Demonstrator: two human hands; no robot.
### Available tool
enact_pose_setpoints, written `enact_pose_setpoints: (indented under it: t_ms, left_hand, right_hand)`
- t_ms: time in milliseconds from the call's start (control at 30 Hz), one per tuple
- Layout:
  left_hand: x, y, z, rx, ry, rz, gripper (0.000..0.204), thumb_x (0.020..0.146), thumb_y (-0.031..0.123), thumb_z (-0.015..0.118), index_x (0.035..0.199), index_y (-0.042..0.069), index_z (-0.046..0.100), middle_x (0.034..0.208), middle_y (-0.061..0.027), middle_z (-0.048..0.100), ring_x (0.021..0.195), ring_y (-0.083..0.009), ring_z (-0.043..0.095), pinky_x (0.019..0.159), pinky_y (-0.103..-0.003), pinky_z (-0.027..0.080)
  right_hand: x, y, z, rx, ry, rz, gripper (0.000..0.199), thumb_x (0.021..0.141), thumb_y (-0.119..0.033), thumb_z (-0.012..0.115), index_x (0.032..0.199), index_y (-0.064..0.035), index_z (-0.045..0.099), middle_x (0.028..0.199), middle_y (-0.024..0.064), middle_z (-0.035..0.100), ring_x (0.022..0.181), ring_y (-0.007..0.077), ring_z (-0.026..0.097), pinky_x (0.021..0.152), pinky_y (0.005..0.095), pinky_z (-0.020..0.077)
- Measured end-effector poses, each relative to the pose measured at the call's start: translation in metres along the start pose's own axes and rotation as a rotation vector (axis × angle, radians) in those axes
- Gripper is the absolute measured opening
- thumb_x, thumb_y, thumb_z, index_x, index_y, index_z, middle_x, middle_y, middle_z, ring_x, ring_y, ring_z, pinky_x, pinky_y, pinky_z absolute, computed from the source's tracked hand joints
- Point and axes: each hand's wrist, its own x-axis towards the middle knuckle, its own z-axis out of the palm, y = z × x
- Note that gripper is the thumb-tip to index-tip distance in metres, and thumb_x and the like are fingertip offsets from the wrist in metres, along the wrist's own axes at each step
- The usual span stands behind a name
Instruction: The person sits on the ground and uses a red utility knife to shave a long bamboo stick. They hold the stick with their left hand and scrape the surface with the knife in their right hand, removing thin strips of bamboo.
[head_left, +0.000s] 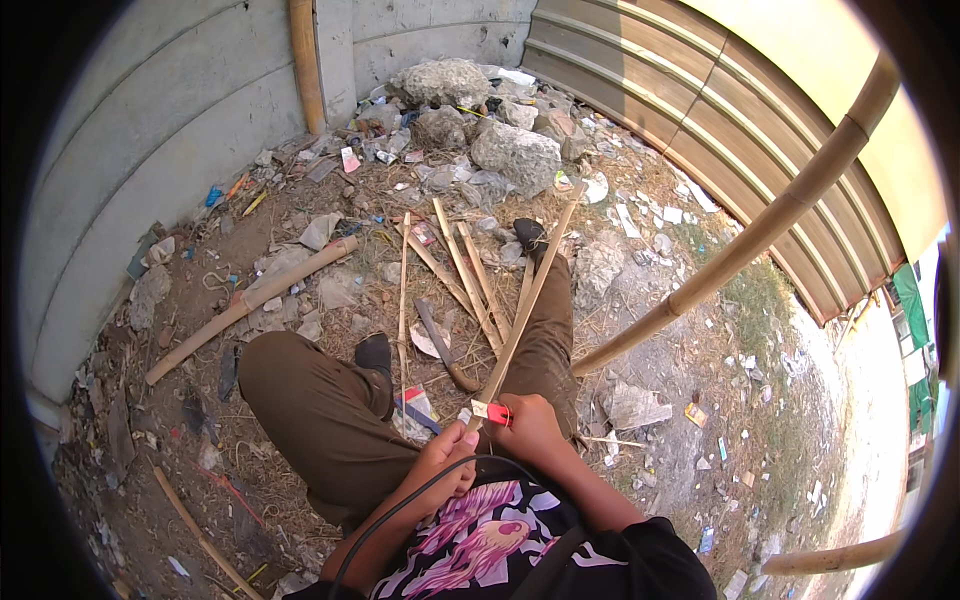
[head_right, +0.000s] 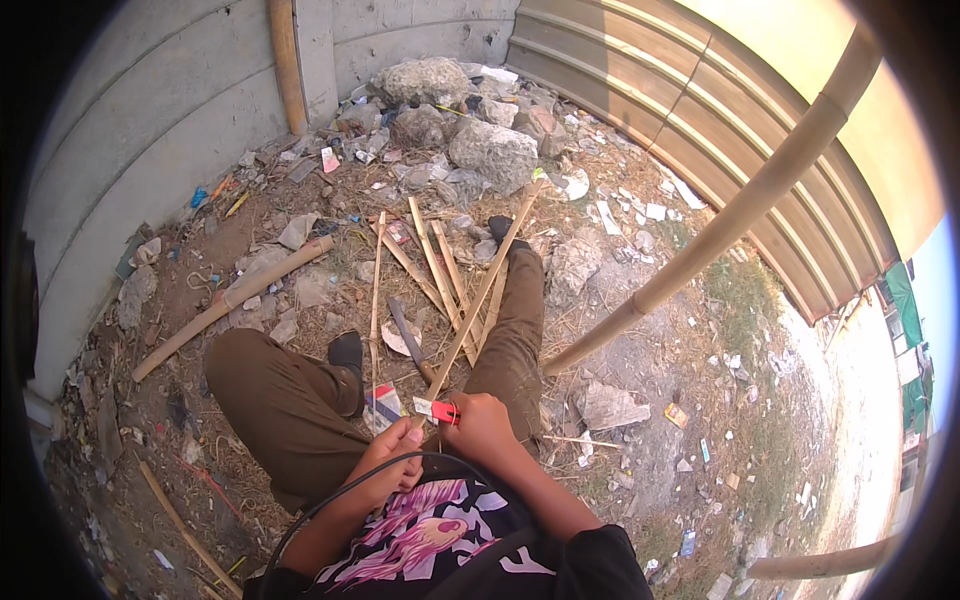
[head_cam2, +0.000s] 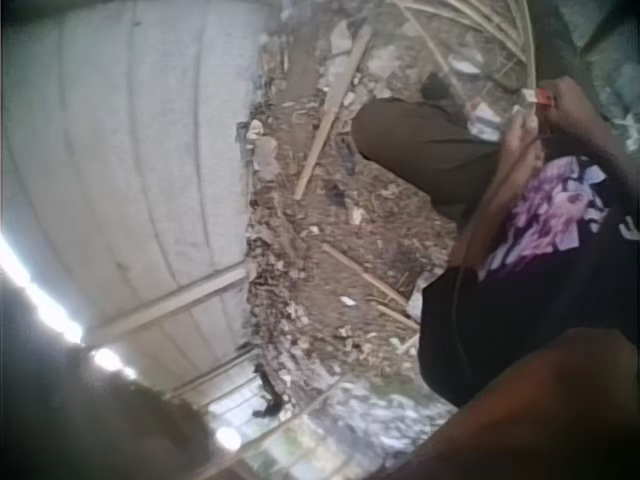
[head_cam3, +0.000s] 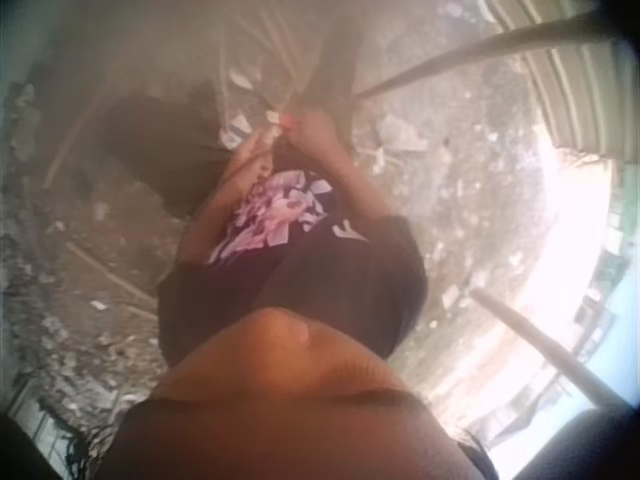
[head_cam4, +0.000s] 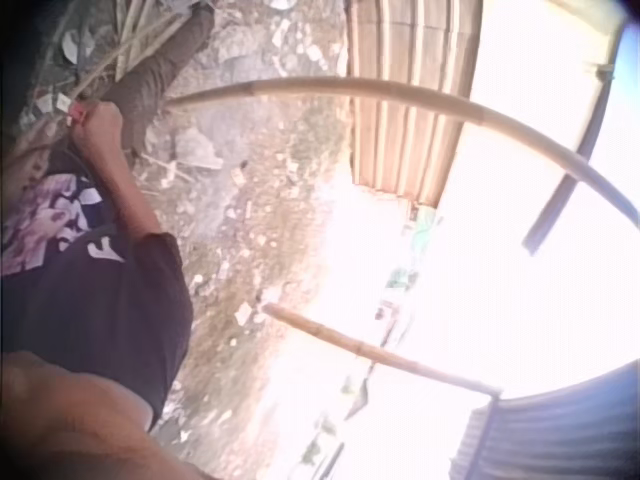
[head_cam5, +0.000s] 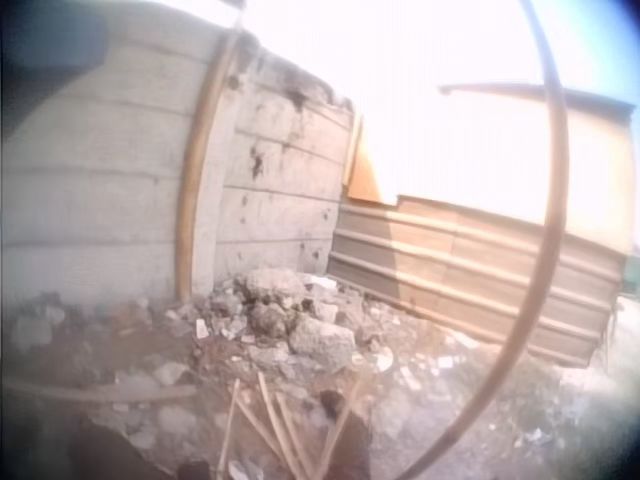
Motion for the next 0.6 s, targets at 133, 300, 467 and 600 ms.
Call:
enact_pose_setpoints:
  t_ms: [133, 300, 467, 600]
  left_hand:
    - [0.002, -0.008, 0.001, 0.041, 0.007, -0.010, 0.016, 0.108, 0.023, 0.045, 0.097, 0.012, 0.041, 0.064, 0.0064, 0.032, 0.050, -0.0023, 0.029, 0.044, -0.021, 0.023]
    - [-0.001, -0.008, 0.006, 0.166, -0.042, 0.024, 0.013, 0.107, 0.017, 0.046, 0.096, 0.011, 0.042, 0.066, 0.0066, 0.034, 0.054, -0.0018, 0.031, 0.047, -0.021, 0.025]
    - [0.007, -0.012, 0.002, 0.023, -0.046, 0.023, 0.017, 0.107, 0.021, 0.048, 0.095, 0.008, 0.046, 0.068, 0.0059, 0.038, 0.056, -0.0025, 0.035, 0.049, -0.020, 0.030]
    - [0.008, -0.012, -0.005, -0.057, 0.032, -0.010, 0.017, 0.106, 0.019, 0.050, 0.094, 0.010, 0.044, 0.067, 0.0051, 0.038, 0.055, -0.0027, 0.033, 0.048, -0.021, 0.027]
  right_hand:
    - [0.026, 0.011, -0.015, 0.138, 0.169, 0.127, 0.019, 0.080, -0.019, 0.063, 0.076, 0.0003, 0.064, 0.068, 0.0245, 0.061, 0.066, 0.0438, 0.062, 0.063, 0.0492, 0.0485]
    - [0.084, 0.069, -0.058, 0.131, 0.506, 0.203, 0.032, 0.086, -0.022, 0.059, 0.066, 0.0038, 0.056, 0.058, 0.0204, 0.057, 0.052, 0.0357, 0.056, 0.055, 0.0446, 0.0432]
    - [0.110, 0.124, -0.072, 0.521, 0.586, 0.430, 0.038, 0.092, -0.024, 0.059, 0.062, -0.0005, 0.052, 0.051, 0.0030, 0.046, 0.050, 0.0119, 0.042, 0.049, 0.0353, 0.0356]
    - [0.039, 0.031, -0.043, 0.308, 0.281, 0.084, 0.026, 0.085, -0.020, 0.063, 0.068, -0.0021, 0.055, 0.055, 0.0097, 0.052, 0.049, 0.0186, 0.049, 0.051, 0.0406, 0.0397]
